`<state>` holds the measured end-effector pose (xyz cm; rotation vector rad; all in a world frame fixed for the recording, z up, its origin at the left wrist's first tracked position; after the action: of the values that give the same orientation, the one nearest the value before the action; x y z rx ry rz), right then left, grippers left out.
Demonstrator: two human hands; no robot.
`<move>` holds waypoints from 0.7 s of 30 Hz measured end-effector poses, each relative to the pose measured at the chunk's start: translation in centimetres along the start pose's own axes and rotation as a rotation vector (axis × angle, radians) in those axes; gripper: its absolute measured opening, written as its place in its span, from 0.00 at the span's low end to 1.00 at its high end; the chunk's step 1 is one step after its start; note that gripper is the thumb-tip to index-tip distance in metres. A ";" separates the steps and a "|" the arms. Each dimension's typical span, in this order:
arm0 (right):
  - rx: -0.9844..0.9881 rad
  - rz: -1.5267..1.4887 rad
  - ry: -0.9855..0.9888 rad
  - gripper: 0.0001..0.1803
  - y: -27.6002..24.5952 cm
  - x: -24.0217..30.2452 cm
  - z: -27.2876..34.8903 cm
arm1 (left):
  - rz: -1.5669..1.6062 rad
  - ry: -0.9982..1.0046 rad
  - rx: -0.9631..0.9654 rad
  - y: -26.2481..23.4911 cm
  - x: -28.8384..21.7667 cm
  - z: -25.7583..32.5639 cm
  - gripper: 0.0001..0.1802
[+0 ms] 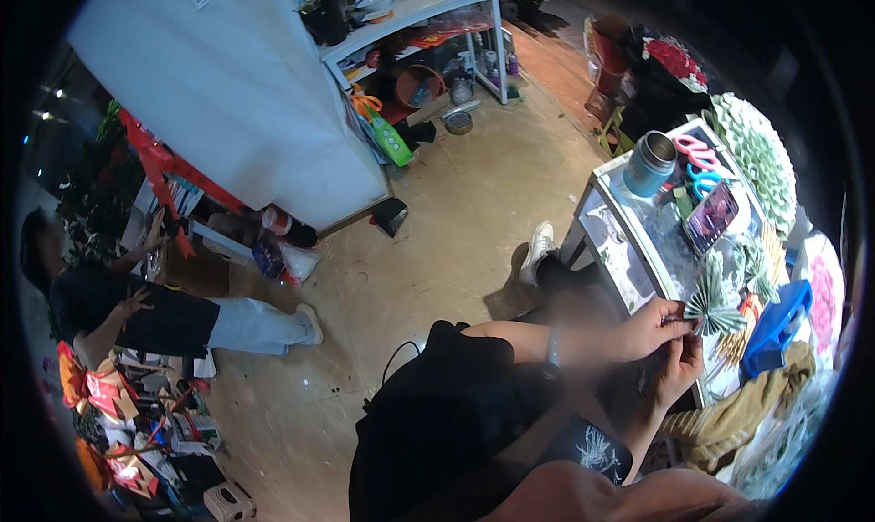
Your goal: The person assembles a small green paper fan by inserting thin sticks into its center and securing them with a thin wire. They repeatedly adjust the fan's shape and position the sticks to maintain symmetry. The completed fan is placed on the table among other similar items.
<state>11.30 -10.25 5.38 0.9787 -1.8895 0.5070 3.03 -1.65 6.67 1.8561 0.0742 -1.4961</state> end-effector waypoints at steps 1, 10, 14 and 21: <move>0.036 0.020 0.003 0.07 -0.1 -0.3 0.0 | -0.014 0.004 -0.029 0.0 0.1 -0.1 0.09; 0.058 -0.081 0.041 0.11 0.7 -2.7 -0.6 | -0.122 0.102 -0.093 -1.5 0.6 -0.4 0.12; 0.040 -0.027 -0.008 0.07 0.4 -1.0 -2.1 | -0.121 0.091 -0.088 -2.6 0.0 0.1 0.11; -0.039 0.039 0.022 0.05 0.1 -0.4 -2.1 | -0.466 0.213 -0.119 -3.1 0.2 0.2 0.10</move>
<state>12.50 -8.57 6.06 0.9092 -1.8948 0.4999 1.40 0.42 4.92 1.9791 0.7247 -1.5430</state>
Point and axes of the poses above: each hand's wrist, its own z-axis away from the middle knuckle, its own y-axis out of the palm, x = y × z, the point moved 1 cm from there along -z, towards the middle knuckle, and after that the axes turned 13 degrees about -y, right-handed, at the moved point
